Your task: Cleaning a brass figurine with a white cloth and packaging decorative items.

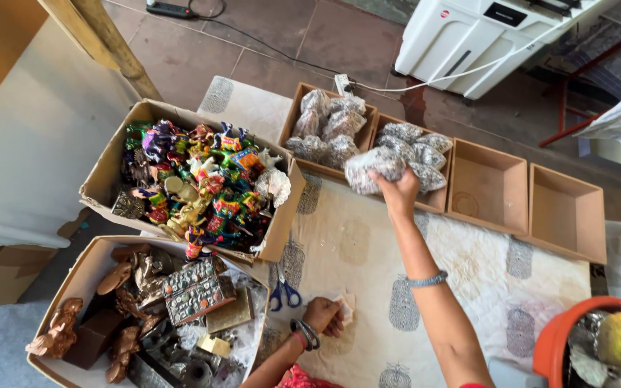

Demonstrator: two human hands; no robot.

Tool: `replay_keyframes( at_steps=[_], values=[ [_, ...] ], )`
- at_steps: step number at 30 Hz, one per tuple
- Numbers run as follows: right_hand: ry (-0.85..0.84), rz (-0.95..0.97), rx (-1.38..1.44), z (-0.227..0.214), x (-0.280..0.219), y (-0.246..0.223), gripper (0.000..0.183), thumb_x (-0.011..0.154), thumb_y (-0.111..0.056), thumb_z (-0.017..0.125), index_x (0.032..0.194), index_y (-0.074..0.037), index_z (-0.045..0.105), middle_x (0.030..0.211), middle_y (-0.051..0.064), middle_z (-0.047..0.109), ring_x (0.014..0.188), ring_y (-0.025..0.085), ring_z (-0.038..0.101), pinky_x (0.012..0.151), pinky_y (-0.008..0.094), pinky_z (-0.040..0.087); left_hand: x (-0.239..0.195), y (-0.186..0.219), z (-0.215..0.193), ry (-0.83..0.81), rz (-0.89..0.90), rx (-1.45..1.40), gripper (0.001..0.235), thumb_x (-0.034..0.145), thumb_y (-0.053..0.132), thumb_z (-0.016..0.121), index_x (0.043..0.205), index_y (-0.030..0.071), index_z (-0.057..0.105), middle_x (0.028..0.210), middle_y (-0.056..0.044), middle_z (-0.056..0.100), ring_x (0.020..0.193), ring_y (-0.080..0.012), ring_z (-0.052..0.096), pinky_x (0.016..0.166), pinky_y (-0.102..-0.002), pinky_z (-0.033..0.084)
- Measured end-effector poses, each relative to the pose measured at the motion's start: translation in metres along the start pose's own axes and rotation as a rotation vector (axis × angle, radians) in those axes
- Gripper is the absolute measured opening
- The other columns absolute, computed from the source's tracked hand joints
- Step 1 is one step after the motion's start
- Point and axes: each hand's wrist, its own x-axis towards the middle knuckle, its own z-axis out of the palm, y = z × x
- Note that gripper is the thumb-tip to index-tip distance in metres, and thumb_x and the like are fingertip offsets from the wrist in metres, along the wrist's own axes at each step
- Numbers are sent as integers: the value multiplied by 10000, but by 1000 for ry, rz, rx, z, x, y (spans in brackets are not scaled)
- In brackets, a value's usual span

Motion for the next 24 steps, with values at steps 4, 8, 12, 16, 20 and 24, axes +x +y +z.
replay_keyframes(
  at_steps=[4,8,12,16,20,24],
  values=[
    [-45,-201,-270,45,51,-4,407,801,-120,919,1092,26,674,966,107,774,857,173,723,807,308,573,-16,17,4,23,4,1,521,1061,441,554,797,15,695,658,-120,728,476,-191,689,395,-289,501],
    [-114,-236,-376,89,85,10,477,763,-108,896,1172,0,676,1009,126,779,904,212,757,812,327,577,-23,26,7,46,-3,38,484,1063,385,561,776,19,695,650,-103,727,473,-170,685,410,-281,509],
    [-175,-349,-519,120,106,34,535,741,-98,922,1215,-49,678,1161,145,757,1059,254,729,913,348,559,-26,31,8,57,-20,79,482,1072,356,556,762,12,689,646,-93,725,465,-159,674,412,-274,504],
    [-233,-464,-523,132,120,78,546,749,-67,902,1237,-74,657,1271,133,716,1180,253,691,1066,349,531,-29,36,7,45,-38,79,485,1078,356,549,765,15,692,649,-83,725,468,-147,672,414,-265,494],
    [-320,-376,-562,131,120,90,529,748,-51,881,1228,-85,661,1275,122,718,1146,258,708,996,352,578,-32,41,8,61,-37,109,468,1071,342,567,757,19,692,645,-74,723,468,-140,671,412,-259,489],
    [-504,102,-611,132,136,73,445,846,-148,803,1267,-166,659,1221,87,764,1067,214,770,834,329,670,-33,42,10,61,-9,85,474,1069,347,570,747,19,682,631,-79,713,461,-147,666,406,-263,477]
  ],
)
